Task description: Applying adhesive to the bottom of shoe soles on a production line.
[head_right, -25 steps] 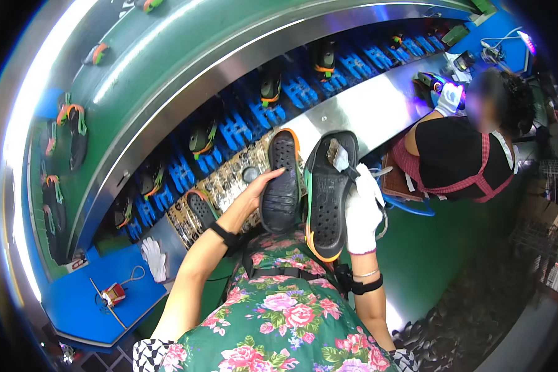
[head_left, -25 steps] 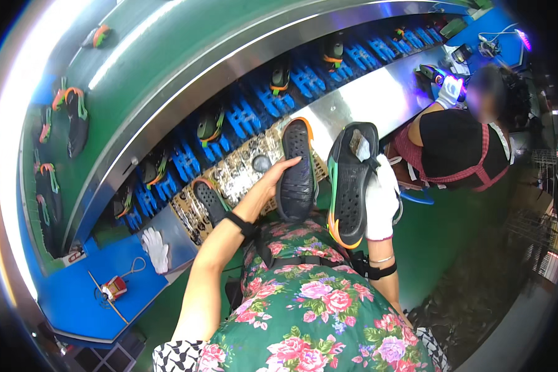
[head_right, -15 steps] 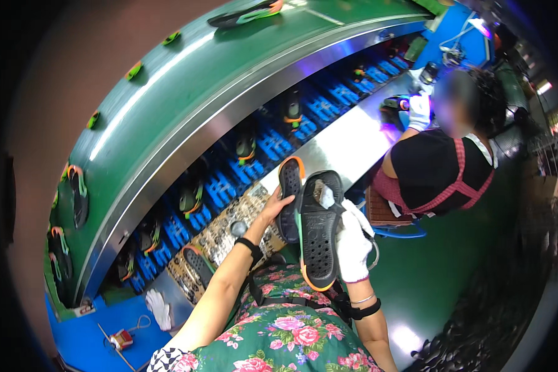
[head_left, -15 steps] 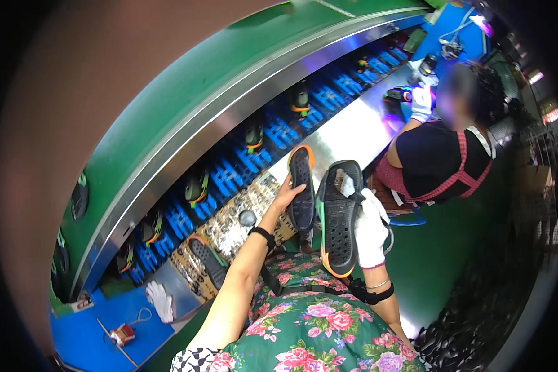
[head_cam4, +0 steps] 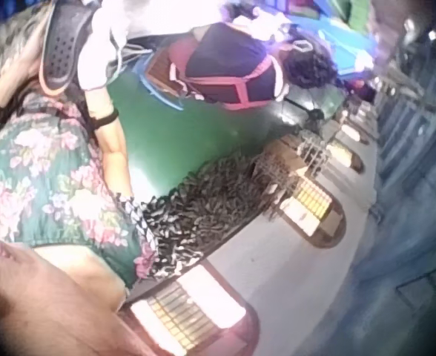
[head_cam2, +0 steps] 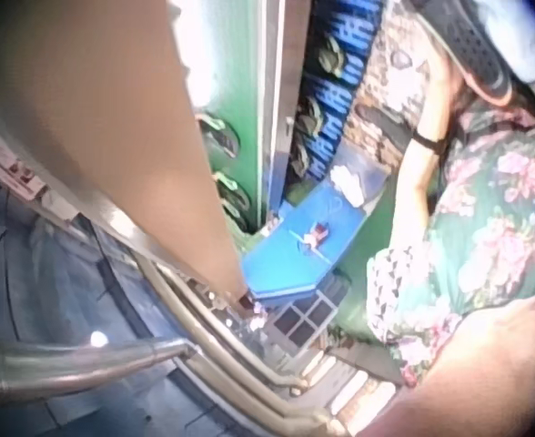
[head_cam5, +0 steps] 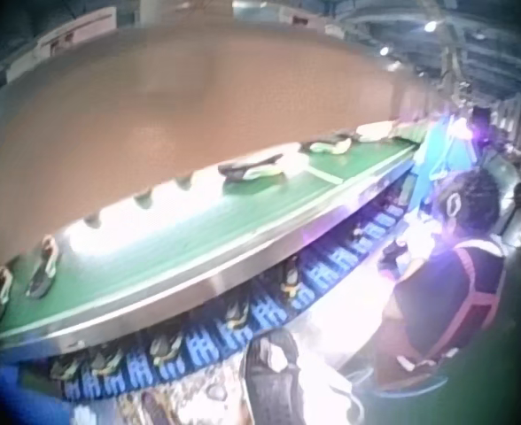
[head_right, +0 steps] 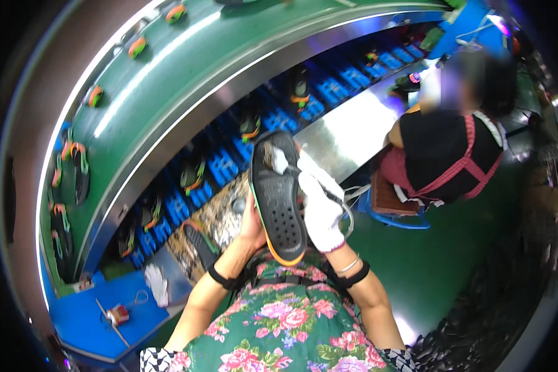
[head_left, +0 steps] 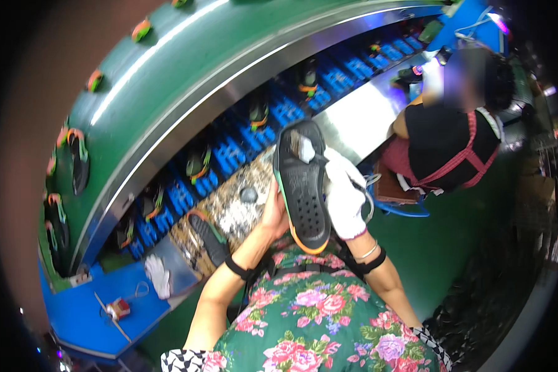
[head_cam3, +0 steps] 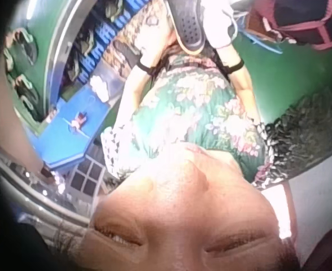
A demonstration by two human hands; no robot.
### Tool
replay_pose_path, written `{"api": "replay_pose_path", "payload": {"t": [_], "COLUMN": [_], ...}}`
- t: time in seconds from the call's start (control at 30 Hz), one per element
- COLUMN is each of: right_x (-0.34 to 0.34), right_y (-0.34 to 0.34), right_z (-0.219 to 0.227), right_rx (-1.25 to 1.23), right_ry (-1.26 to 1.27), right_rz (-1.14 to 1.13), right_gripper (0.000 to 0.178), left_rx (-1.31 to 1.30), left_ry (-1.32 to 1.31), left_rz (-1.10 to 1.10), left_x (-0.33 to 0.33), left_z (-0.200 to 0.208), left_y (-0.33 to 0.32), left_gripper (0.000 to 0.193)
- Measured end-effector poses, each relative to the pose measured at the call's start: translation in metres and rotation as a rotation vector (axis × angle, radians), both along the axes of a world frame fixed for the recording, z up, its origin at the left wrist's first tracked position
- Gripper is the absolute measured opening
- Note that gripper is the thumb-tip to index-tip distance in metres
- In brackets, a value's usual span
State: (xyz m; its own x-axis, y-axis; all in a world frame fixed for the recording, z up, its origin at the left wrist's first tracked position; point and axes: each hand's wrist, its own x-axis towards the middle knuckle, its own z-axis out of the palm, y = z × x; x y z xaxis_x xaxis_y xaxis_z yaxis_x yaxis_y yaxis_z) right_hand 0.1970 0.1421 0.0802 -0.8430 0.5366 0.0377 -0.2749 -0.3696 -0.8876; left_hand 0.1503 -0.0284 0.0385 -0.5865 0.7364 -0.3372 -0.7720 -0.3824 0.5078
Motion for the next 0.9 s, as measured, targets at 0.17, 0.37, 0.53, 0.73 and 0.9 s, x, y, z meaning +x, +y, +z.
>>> {"api": "replay_pose_path", "payload": {"t": [0.17, 0.37, 0.53, 0.73, 0.9], "right_x": [-0.002, 0.008, 0.011, 0.01, 0.003], "right_y": [-0.017, -0.038, -0.031, -0.027, -0.039], "right_z": [0.027, 0.045, 0.065, 0.072, 0.059], "right_rx": [0.29, 0.709, 0.915, 1.077, 0.97], "right_ry": [0.201, 0.298, 0.375, 0.443, 0.521], "right_rz": [0.004, -0.047, 0.021, 0.088, 0.005], "right_gripper": [0.028, 0.031, 0.029, 0.032, 0.032], "left_rx": [0.517, 0.082, 0.352, -0.02, -0.212], "left_ry": [-0.059, 0.024, -0.105, 0.138, 0.132], "left_rz": [-0.005, 0.307, 0.283, 0.428, 0.477], "left_x": [0.002, 0.019, 0.022, 0.03, 0.038], "left_z": [0.024, 0.046, 0.038, 0.055, 0.058], "left_y": [-0.014, -0.027, -0.04, -0.032, -0.016], "left_gripper": [0.098, 0.076, 0.082, 0.083, 0.097]}}
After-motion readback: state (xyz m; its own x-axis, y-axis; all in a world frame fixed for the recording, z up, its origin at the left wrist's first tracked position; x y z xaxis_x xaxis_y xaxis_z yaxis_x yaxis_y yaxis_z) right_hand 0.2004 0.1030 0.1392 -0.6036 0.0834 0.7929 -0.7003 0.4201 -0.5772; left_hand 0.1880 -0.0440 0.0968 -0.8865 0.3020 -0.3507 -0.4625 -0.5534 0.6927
